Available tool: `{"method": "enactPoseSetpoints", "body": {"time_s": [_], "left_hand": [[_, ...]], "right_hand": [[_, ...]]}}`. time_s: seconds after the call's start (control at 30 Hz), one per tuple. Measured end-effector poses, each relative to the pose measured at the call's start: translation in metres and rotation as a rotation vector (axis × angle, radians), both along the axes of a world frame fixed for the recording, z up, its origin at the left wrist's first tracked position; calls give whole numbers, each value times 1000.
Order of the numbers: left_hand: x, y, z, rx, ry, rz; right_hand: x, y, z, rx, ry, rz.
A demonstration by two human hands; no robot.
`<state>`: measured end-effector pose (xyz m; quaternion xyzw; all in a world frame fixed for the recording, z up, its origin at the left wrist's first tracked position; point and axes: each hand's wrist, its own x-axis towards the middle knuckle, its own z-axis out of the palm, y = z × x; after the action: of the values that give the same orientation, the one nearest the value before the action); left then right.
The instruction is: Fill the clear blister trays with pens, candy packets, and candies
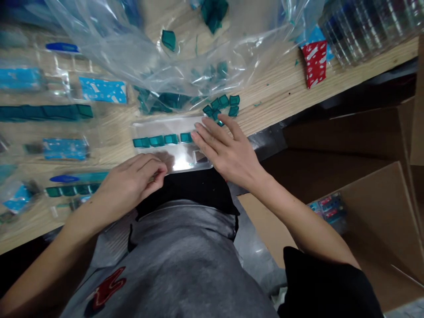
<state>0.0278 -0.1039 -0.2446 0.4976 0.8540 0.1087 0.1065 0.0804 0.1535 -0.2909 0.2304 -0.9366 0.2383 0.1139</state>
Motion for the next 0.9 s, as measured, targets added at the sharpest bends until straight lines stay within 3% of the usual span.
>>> {"method": "enactPoseSetpoints", "body": {"time_s": [0.13,0.33,0.4,0.57,0.7,0.8,0.9], "left_hand": [[-1,1,14,70,-62,33],[-11,-5,41,166,-251,101],[-13,-5,40,157,-269,105],[-10,-6,24,116,-202,49],[-8,-13,14,129,-183,64],[-7,-17,7,142,-150,57],[-4,-13,9,154,-179,103]], "right_hand": [[13,-4,3,-165,10,-104],[33,-19,10,-654,-54,-625],[32,-26,5,-714,-57,-623],[21,-33,-13,-679,45,-522],[26,-30,-15,-727,-16,-439],[31,-27,-14,-865,-81,-496],[35,-28,-7,-1144,-191,-593]]}}
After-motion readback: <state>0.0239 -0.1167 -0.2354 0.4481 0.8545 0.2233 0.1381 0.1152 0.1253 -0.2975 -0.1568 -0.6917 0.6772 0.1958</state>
